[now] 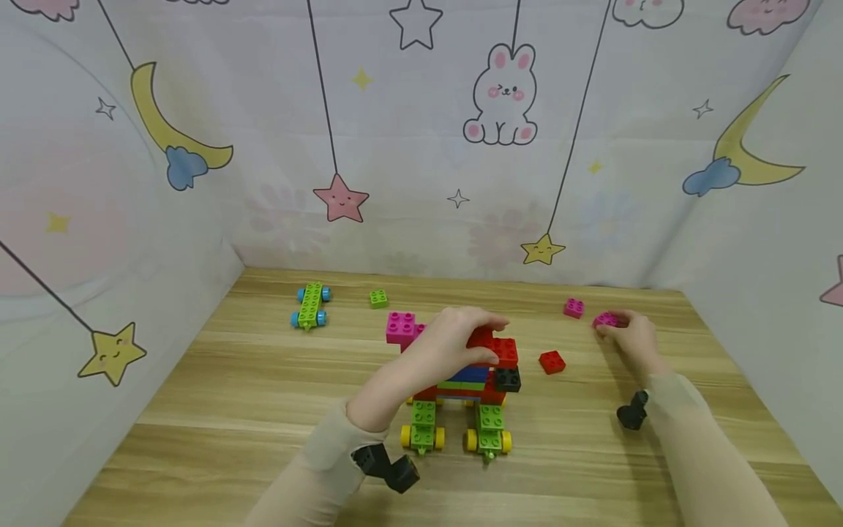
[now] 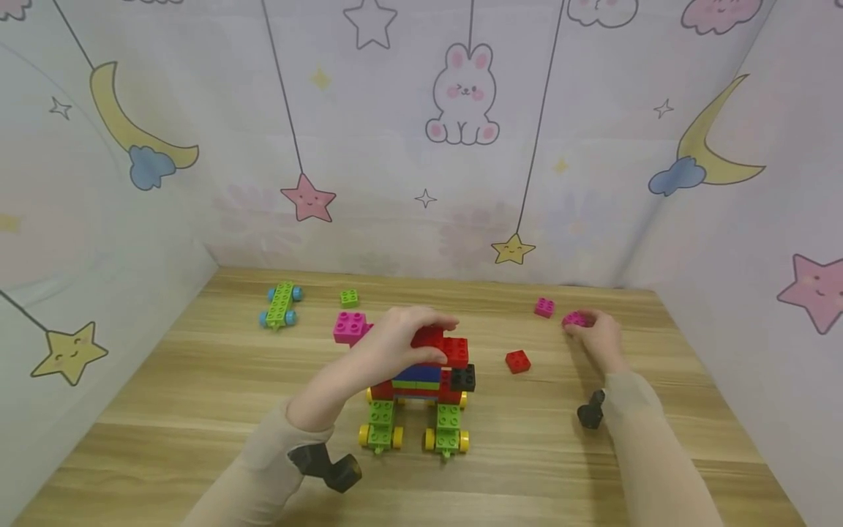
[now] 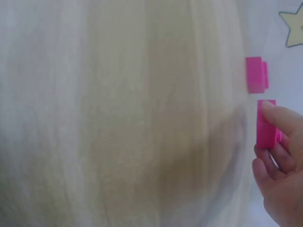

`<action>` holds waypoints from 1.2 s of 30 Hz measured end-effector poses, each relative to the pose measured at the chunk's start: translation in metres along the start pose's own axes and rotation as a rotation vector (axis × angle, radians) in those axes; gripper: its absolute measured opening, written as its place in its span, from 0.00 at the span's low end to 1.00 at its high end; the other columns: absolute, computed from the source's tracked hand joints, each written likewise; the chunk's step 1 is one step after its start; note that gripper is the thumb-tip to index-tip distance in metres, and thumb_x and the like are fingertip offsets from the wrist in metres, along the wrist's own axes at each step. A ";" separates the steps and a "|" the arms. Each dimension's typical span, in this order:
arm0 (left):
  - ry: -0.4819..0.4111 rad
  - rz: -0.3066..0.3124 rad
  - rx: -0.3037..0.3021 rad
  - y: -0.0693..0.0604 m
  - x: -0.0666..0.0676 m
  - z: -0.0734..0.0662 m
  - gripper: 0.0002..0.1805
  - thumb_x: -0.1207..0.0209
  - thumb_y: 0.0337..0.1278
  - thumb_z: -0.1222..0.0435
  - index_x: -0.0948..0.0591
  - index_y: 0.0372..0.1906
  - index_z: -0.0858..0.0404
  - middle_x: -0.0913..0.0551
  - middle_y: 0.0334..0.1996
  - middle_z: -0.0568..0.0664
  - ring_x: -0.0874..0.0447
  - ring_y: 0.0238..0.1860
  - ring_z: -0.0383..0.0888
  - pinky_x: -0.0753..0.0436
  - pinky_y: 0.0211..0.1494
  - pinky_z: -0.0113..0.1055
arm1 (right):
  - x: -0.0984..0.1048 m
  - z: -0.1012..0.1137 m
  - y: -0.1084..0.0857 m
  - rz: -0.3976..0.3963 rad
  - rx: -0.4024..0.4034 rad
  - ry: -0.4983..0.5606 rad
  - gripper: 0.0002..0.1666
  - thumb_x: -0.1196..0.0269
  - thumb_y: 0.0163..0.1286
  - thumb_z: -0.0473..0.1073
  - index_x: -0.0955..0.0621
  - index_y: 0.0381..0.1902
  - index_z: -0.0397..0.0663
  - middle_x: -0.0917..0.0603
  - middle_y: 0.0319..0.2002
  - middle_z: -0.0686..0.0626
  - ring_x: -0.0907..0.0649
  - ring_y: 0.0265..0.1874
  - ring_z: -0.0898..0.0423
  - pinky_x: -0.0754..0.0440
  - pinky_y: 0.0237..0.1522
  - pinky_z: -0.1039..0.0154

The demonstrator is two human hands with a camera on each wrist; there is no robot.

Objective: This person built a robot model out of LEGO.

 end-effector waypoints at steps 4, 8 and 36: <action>-0.004 0.000 0.001 0.001 0.000 0.000 0.25 0.35 0.58 0.66 0.22 0.61 0.63 0.17 0.57 0.52 0.20 0.59 0.46 0.21 0.61 0.37 | 0.006 0.012 -0.003 -0.019 0.045 0.003 0.34 0.36 0.69 0.48 0.27 0.63 0.29 0.20 0.54 0.29 0.24 0.38 0.65 0.26 0.34 0.79; -0.003 -0.002 0.003 0.001 0.000 0.000 0.24 0.35 0.58 0.66 0.21 0.61 0.62 0.17 0.57 0.52 0.20 0.58 0.46 0.21 0.61 0.37 | 0.015 0.034 -0.006 -0.062 0.130 -0.062 0.31 0.36 0.69 0.48 0.25 0.60 0.28 0.18 0.51 0.28 0.23 0.35 0.69 0.29 0.33 0.82; 0.017 -0.018 -0.003 0.001 0.000 0.000 0.25 0.34 0.58 0.66 0.22 0.61 0.63 0.17 0.56 0.53 0.19 0.57 0.47 0.20 0.60 0.38 | 0.007 0.205 -0.107 0.109 0.442 0.127 0.23 0.32 0.64 0.41 0.20 0.56 0.37 0.16 0.47 0.40 0.20 0.40 0.73 0.20 0.40 0.77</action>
Point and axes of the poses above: each hand's wrist, its own y-axis towards the middle knuckle, its own x-axis out of the back of the hand, z = x × y, the point moved 8 cm from there along y, towards the middle knuckle
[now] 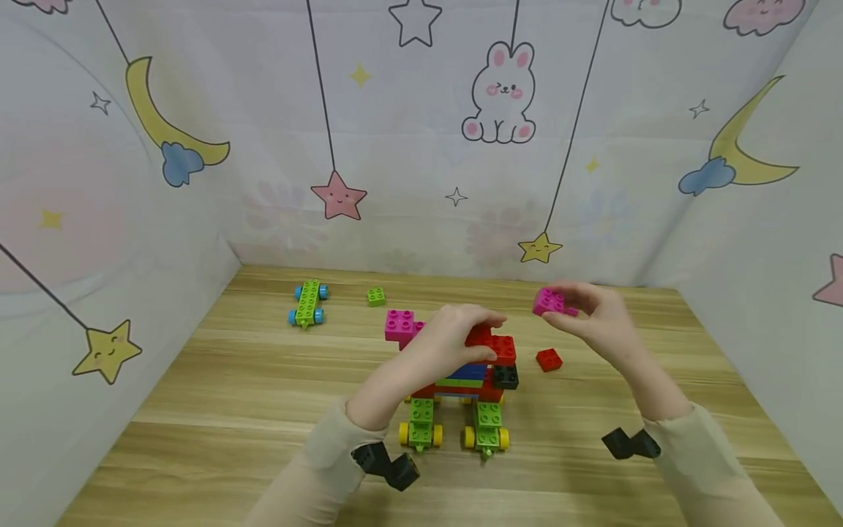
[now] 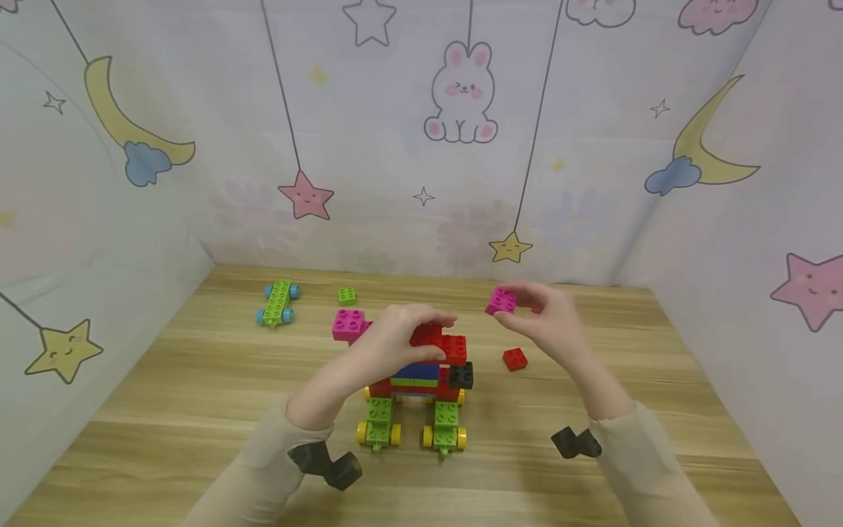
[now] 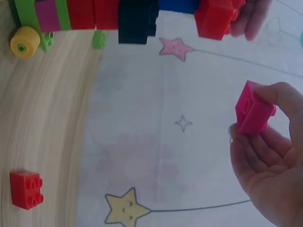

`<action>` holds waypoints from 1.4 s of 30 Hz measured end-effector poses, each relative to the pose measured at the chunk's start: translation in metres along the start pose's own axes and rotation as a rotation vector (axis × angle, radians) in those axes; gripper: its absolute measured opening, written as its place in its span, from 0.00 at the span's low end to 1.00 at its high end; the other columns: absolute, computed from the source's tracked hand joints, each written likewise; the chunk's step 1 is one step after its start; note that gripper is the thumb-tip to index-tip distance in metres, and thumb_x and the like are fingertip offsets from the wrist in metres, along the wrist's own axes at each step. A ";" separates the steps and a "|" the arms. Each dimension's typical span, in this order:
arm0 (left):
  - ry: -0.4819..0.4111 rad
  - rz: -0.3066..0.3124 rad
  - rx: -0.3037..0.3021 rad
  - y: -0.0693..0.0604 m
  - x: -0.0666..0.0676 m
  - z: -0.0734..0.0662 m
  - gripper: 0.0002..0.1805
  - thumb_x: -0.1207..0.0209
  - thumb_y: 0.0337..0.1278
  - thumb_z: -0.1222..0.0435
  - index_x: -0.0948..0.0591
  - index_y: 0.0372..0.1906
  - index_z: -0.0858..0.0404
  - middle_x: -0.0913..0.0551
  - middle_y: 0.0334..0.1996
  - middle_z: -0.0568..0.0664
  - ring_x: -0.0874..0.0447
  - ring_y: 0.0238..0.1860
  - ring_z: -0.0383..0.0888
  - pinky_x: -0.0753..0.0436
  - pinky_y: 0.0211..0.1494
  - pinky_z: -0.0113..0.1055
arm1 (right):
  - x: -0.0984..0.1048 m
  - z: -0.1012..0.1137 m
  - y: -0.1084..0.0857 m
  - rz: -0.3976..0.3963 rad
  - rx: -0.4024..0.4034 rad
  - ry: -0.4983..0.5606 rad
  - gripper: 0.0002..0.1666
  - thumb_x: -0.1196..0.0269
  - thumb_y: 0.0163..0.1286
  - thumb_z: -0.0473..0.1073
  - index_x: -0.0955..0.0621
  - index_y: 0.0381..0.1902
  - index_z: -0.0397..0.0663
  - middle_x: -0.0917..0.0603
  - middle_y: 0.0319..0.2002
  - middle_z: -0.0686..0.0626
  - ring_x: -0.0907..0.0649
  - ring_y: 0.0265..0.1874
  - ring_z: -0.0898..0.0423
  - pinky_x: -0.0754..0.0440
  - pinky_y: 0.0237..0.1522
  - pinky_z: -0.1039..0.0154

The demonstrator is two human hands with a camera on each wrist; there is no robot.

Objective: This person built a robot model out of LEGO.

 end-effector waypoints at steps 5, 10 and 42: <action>-0.003 0.003 0.004 0.001 -0.001 0.001 0.25 0.34 0.58 0.67 0.22 0.61 0.64 0.17 0.56 0.53 0.19 0.57 0.47 0.20 0.60 0.38 | -0.012 0.019 -0.010 0.027 0.067 0.019 0.21 0.31 0.62 0.38 0.18 0.53 0.38 0.15 0.46 0.42 0.19 0.42 0.72 0.21 0.45 0.78; -0.008 0.002 0.005 0.001 -0.001 0.001 0.25 0.35 0.58 0.67 0.22 0.61 0.64 0.17 0.56 0.53 0.19 0.57 0.47 0.19 0.59 0.37 | -0.021 0.028 -0.018 0.064 0.116 0.012 0.19 0.30 0.60 0.36 0.17 0.51 0.40 0.14 0.44 0.44 0.19 0.41 0.69 0.22 0.48 0.75; -0.004 -0.010 -0.004 0.000 0.000 0.000 0.25 0.34 0.57 0.67 0.22 0.61 0.65 0.17 0.56 0.54 0.18 0.55 0.48 0.18 0.57 0.37 | -0.039 0.041 -0.021 0.165 0.348 -0.066 0.21 0.27 0.55 0.32 0.15 0.49 0.40 0.12 0.44 0.46 0.16 0.41 0.62 0.17 0.50 0.65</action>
Point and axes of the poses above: each hand's wrist, its own y-axis towards the middle knuckle, its own x-axis out of the back of the hand, z = x × y, the point moved 8 cm from there along y, towards the middle knuckle
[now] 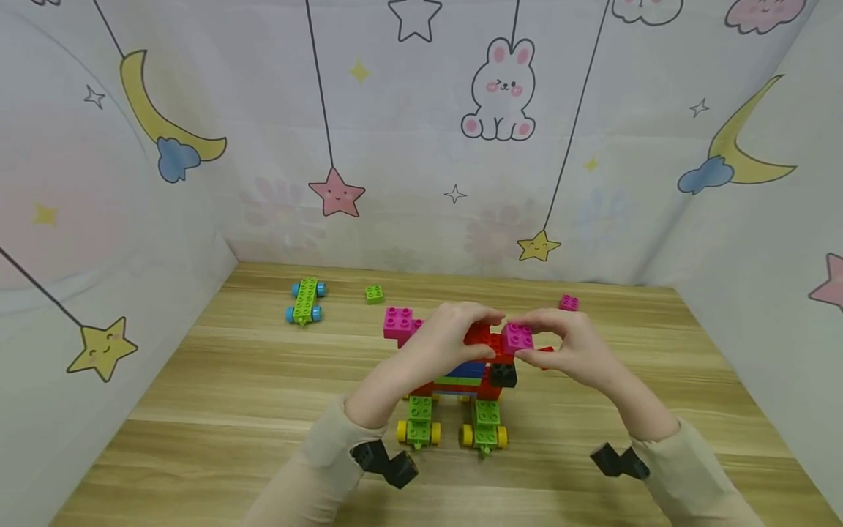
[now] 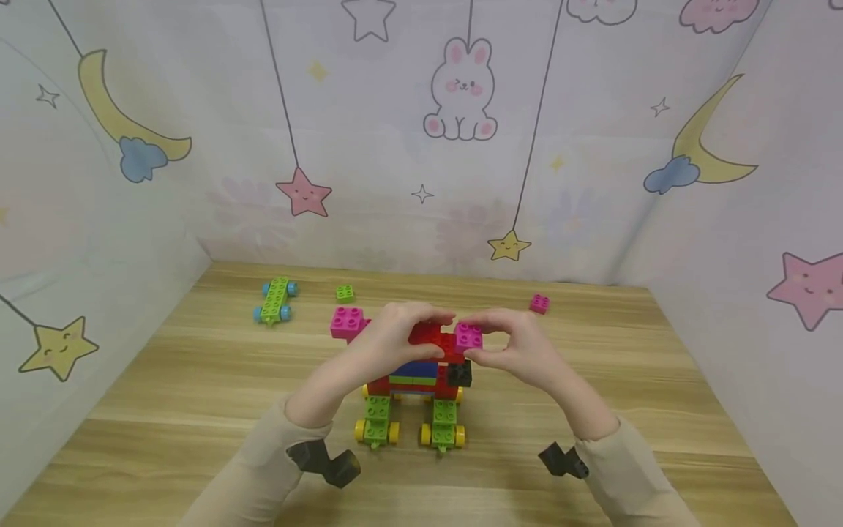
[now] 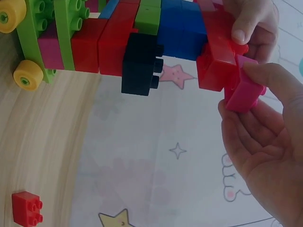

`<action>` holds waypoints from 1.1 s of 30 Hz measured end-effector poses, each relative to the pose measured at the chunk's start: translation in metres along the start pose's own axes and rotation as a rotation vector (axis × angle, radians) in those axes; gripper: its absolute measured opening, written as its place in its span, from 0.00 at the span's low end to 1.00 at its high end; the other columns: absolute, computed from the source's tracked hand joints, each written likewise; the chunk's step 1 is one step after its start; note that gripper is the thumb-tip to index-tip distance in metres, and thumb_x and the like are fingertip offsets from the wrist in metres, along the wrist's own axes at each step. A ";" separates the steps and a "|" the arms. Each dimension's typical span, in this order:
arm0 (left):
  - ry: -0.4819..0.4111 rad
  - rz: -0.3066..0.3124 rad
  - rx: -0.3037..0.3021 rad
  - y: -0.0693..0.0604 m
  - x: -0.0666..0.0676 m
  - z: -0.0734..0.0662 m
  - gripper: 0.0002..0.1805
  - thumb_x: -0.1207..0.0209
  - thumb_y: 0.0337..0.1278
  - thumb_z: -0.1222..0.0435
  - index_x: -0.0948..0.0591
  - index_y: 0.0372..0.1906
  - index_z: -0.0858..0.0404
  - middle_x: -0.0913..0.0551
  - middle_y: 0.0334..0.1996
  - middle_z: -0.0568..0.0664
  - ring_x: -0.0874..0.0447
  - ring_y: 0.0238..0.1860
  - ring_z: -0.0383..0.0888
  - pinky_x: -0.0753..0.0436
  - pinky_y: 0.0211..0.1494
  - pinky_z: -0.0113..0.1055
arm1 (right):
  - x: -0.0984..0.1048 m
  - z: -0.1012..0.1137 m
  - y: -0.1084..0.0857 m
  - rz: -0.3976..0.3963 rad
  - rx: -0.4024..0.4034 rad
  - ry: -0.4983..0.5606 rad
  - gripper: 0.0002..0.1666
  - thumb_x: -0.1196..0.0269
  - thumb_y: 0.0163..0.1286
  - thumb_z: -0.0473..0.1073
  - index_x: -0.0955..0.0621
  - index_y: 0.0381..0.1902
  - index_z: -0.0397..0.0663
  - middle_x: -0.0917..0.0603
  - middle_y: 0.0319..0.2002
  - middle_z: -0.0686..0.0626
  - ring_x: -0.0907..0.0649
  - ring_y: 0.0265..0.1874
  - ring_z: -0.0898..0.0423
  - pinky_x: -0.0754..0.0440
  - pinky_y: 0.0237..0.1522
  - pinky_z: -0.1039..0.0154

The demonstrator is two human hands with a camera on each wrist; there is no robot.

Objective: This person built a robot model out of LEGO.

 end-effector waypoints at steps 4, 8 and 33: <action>-0.001 0.002 0.000 0.001 0.001 0.000 0.25 0.34 0.57 0.67 0.22 0.61 0.65 0.17 0.56 0.54 0.18 0.55 0.48 0.18 0.57 0.36 | 0.001 0.004 0.003 0.004 0.062 -0.054 0.22 0.26 0.53 0.31 0.15 0.48 0.40 0.11 0.44 0.46 0.14 0.41 0.56 0.14 0.45 0.60; -0.001 0.002 0.001 0.001 0.002 0.000 0.25 0.34 0.57 0.67 0.22 0.61 0.65 0.17 0.56 0.54 0.18 0.55 0.48 0.18 0.58 0.36 | 0.000 0.005 0.005 0.026 0.074 -0.067 0.22 0.27 0.54 0.31 0.15 0.48 0.40 0.11 0.44 0.46 0.13 0.41 0.52 0.14 0.44 0.60; 0.009 0.000 -0.003 0.000 0.001 0.000 0.25 0.34 0.56 0.67 0.22 0.61 0.65 0.17 0.56 0.54 0.18 0.55 0.48 0.18 0.58 0.37 | -0.002 0.010 0.007 0.072 0.105 -0.107 0.21 0.27 0.54 0.31 0.15 0.48 0.40 0.11 0.43 0.46 0.16 0.39 0.58 0.16 0.40 0.64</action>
Point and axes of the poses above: each hand's wrist, its own y-axis towards the middle knuckle, its own x-axis out of the back of the hand, z = x × y, the point moved 8 cm from there along y, towards the middle knuckle
